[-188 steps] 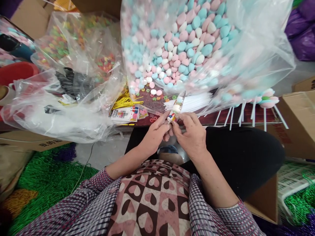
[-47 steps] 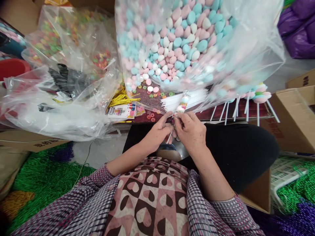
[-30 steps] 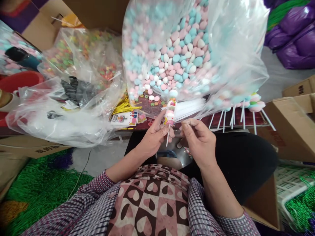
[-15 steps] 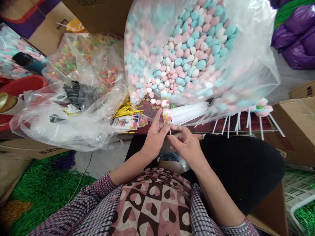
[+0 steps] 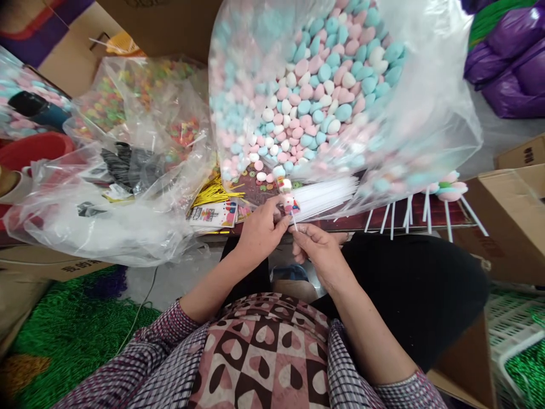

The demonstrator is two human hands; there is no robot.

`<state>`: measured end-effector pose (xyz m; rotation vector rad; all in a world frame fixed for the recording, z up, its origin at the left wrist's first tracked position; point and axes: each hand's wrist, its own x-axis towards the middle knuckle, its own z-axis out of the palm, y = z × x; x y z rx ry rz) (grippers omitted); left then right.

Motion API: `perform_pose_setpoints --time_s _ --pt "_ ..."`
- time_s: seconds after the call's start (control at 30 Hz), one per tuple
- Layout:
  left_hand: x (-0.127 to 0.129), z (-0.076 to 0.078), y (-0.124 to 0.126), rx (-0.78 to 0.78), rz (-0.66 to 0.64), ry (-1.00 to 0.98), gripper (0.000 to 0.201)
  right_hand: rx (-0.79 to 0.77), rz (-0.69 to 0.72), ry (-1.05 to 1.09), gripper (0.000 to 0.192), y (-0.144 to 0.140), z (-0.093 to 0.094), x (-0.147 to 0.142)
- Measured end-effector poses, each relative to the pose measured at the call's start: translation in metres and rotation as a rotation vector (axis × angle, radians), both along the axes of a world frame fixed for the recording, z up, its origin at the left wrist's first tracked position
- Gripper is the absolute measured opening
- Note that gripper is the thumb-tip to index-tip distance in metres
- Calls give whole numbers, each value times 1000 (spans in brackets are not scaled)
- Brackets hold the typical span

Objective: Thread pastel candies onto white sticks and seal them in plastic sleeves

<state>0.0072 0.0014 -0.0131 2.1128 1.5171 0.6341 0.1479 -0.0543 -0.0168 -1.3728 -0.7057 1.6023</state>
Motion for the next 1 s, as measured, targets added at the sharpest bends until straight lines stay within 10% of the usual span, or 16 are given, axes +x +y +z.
perform_pose_setpoints --time_s 0.8,1.0 --pt "2 11 -22 418 -104 -144 21 349 -15 -366 25 -7 6 -16" --pt "-7 19 -19 193 -14 -404 13 394 -116 -392 24 -6 14 -11"
